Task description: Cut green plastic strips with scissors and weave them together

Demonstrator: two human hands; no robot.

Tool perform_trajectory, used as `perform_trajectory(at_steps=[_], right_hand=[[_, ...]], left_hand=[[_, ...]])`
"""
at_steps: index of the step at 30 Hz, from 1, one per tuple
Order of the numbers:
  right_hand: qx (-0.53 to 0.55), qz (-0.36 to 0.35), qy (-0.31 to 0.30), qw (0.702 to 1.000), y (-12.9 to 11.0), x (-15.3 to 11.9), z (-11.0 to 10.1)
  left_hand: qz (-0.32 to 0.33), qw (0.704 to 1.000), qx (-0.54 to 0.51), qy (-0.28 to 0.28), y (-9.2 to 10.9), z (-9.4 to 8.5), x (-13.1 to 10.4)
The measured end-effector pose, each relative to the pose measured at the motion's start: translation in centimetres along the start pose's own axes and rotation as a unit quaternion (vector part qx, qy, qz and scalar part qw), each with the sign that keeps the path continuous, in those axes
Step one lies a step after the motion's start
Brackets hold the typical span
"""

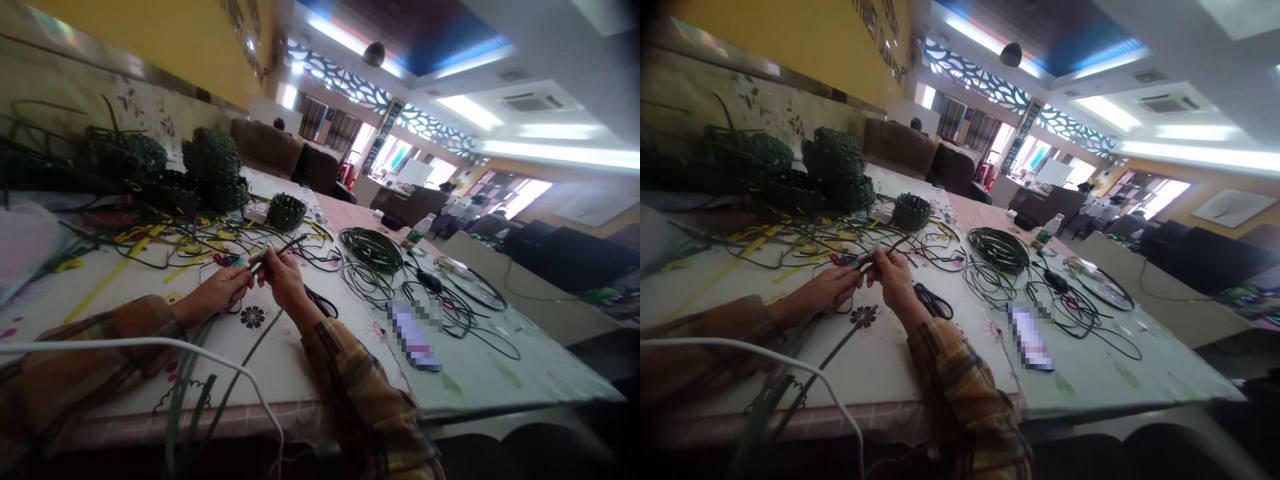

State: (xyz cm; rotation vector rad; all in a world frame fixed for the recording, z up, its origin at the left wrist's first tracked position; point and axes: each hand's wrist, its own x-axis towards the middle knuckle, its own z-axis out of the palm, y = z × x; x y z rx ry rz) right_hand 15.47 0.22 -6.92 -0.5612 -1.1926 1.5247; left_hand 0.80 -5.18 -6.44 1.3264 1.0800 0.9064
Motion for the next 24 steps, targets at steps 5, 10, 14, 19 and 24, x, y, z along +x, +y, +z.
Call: perform_trajectory(at_steps=[5,10,14,19,24], right_hand=[[-0.034,0.023,0.012,0.999,0.2,-0.1,0.0],[-0.08,0.016,0.009,0.997,0.0,-0.1,0.2],[-0.128,0.001,0.028,0.991,-0.1,-0.3,0.3],[-0.137,-0.03,0.113,0.984,-0.7,-0.1,-0.1],[-0.116,-0.037,0.168,0.978,-0.6,0.0,0.1]], left_hand=[[0.01,1.0,0.007,0.0,-0.3,-0.4,0.3],[-0.006,1.0,-0.004,0.025,-0.1,-0.1,0.0],[0.004,0.999,-0.037,0.035,0.1,-0.2,-0.2],[-0.031,0.989,-0.121,0.083,-0.3,-1.0,0.7],[-0.011,0.98,-0.161,0.115,-1.0,-0.7,1.3]])
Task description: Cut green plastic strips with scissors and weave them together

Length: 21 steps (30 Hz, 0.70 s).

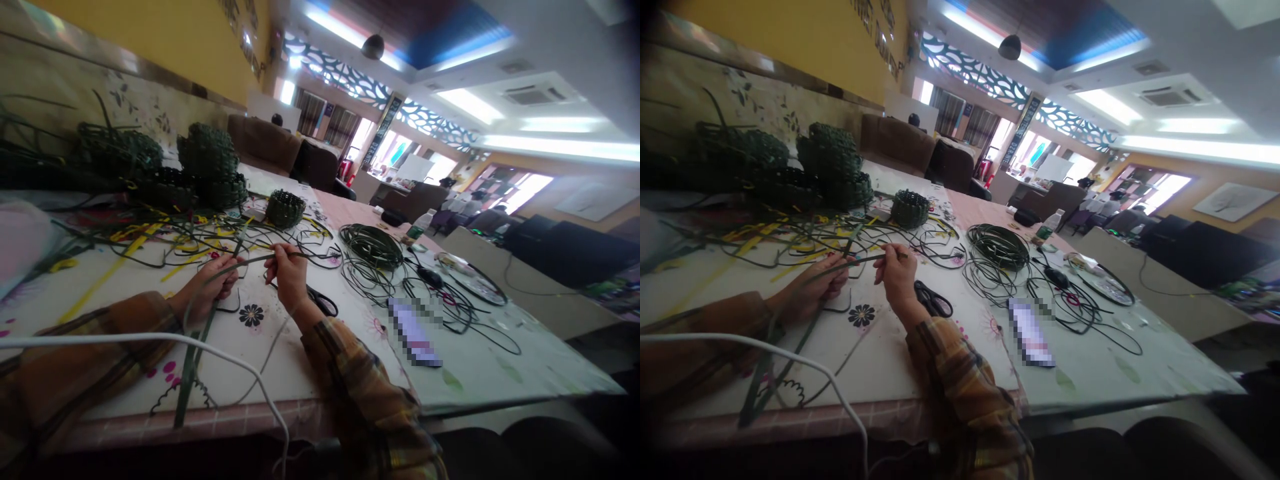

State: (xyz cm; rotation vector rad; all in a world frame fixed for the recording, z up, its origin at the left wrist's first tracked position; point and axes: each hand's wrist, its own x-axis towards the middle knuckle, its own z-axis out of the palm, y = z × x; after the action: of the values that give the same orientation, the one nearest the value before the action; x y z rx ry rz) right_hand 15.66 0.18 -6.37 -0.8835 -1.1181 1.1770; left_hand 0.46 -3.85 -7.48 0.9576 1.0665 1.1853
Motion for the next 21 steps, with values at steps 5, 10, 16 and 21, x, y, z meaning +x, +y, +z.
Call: perform_trajectory(at_steps=[5,10,16,21], right_hand=[[-0.095,-0.044,0.003,0.995,1.5,-1.6,1.3],[-0.174,-0.031,-0.036,0.984,2.5,-2.3,1.9],[-0.185,0.01,-0.117,0.976,2.2,-2.0,1.5],[-0.205,0.006,-0.198,0.959,1.7,-1.1,0.2]], left_hand=[[0.048,0.997,0.017,-0.065,-0.3,0.9,-1.2],[0.033,0.996,-0.069,-0.054,0.0,0.5,-1.1],[0.006,0.995,-0.096,-0.033,0.5,0.3,-0.8],[-0.009,0.991,-0.13,-0.009,1.3,-0.9,0.4]])
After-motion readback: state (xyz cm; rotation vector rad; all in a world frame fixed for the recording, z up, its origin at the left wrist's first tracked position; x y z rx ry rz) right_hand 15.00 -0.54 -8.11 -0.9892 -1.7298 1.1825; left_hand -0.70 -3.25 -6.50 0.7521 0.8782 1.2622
